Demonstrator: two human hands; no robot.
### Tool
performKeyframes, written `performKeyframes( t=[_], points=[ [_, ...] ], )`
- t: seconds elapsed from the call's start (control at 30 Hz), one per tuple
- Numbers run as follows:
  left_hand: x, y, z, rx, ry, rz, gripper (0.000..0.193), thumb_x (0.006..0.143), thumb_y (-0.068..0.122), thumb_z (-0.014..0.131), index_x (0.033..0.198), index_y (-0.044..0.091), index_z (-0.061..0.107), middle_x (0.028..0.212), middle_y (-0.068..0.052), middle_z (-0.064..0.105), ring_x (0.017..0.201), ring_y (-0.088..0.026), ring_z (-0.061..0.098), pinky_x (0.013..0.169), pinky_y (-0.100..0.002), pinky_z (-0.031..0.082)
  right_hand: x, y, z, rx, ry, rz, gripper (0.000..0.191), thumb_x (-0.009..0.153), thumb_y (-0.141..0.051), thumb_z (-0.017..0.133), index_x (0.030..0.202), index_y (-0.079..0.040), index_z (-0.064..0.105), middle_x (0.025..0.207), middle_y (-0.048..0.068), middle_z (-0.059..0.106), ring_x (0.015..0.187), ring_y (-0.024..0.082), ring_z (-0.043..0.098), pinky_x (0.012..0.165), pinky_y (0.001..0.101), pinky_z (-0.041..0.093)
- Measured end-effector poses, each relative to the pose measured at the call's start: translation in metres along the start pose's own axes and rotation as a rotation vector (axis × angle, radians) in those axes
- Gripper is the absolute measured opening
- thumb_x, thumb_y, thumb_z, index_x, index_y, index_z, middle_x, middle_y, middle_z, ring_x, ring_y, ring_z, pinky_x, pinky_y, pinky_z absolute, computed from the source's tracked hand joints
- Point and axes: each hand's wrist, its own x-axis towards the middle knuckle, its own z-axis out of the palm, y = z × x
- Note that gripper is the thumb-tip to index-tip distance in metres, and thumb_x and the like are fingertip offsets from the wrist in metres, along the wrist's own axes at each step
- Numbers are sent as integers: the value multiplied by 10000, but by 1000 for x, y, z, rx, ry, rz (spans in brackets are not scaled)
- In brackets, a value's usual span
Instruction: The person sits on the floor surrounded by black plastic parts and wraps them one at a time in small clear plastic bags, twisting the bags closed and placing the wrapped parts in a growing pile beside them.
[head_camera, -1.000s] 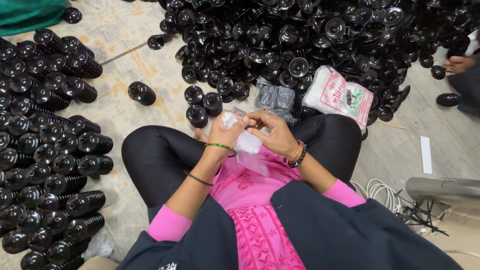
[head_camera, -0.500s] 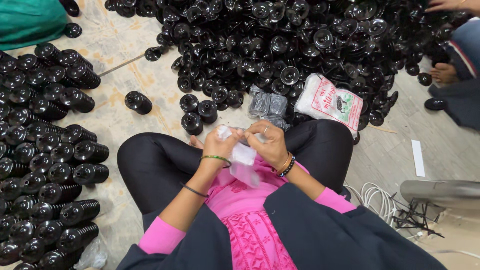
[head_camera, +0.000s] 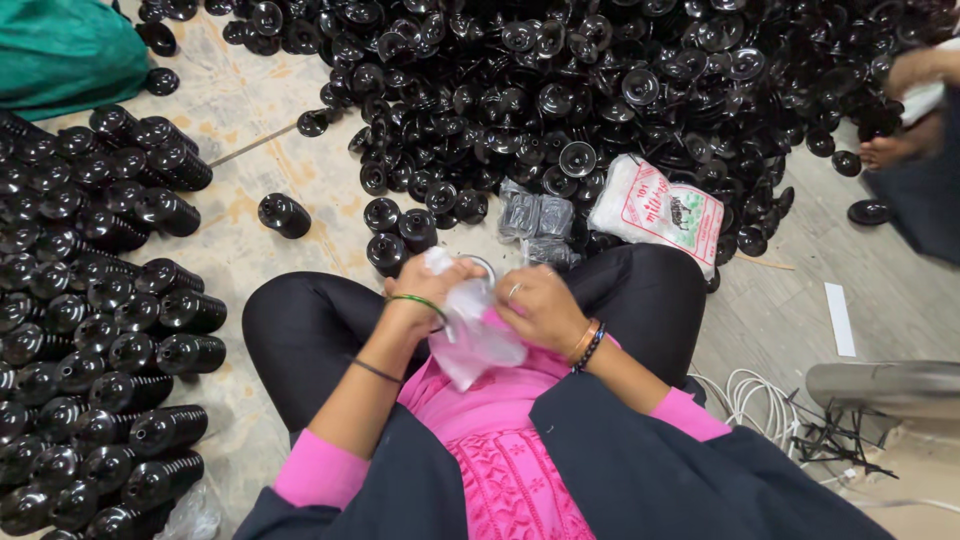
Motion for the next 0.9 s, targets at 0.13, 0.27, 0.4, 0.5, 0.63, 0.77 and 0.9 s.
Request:
performKeyframes(
  t=[0.13, 0.27, 0.4, 0.5, 0.63, 0.77, 0.9],
  points=[
    [-1, -2, 12, 230, -22, 83, 213, 958, 168, 770, 940, -4, 645, 815, -40, 662, 682, -126, 590, 565, -304, 482, 7, -8, -7, 90, 125, 82, 94, 877, -81, 740, 964, -52, 719, 935, 77, 683, 852, 255, 680, 765, 362, 507],
    [-19, 16, 19, 401, -98, 185, 200, 893, 166, 765, 909, 15, 634, 815, -103, 728, 697, -238, 685, 613, -359, 533, 6, -2, -3, 340, 157, 247, 40, 945, -50, 672, 973, -23, 679, 978, 85, 706, 873, 188, 691, 787, 302, 542],
    [-39, 28, 31, 954, 8, 629, 213, 852, 127, 747, 948, 19, 590, 836, -205, 671, 780, -417, 657, 657, -483, 503, -1, 5, 9, 452, 108, 379, 78, 1017, -88, 625, 1047, -21, 652, 968, 40, 727, 881, 106, 690, 828, 273, 562],
    [-42, 36, 30, 923, 36, 801, 213, 855, 90, 700, 1004, 32, 560, 914, -195, 675, 857, -431, 650, 697, -497, 509, 0, 13, 10, 840, -10, 403, 193, 1015, -105, 603, 1190, -23, 600, 1076, 38, 692, 999, 69, 653, 899, 254, 545],
    [-43, 44, 23, 945, 5, 763, 206, 894, 92, 733, 963, 23, 551, 901, -184, 667, 857, -423, 651, 707, -488, 510, 6, 15, 7, 588, -86, 345, 314, 950, -95, 657, 1251, -7, 639, 1007, 44, 697, 873, 76, 638, 736, 238, 516],
    [-51, 49, 22, 853, 68, 820, 141, 891, 65, 744, 935, 37, 613, 907, -153, 699, 832, -363, 686, 707, -415, 542, 15, 11, 8, 491, -23, 379, 135, 940, -95, 724, 1046, -13, 743, 903, 34, 700, 766, 85, 633, 672, 256, 518],
    [-55, 48, 23, 732, 136, 780, 124, 874, 57, 767, 938, 23, 666, 912, -131, 729, 813, -264, 723, 700, -339, 556, 16, 3, 8, 433, 3, 270, 97, 926, -57, 696, 1002, -32, 751, 897, 41, 686, 746, 107, 650, 671, 274, 533]
  ],
)
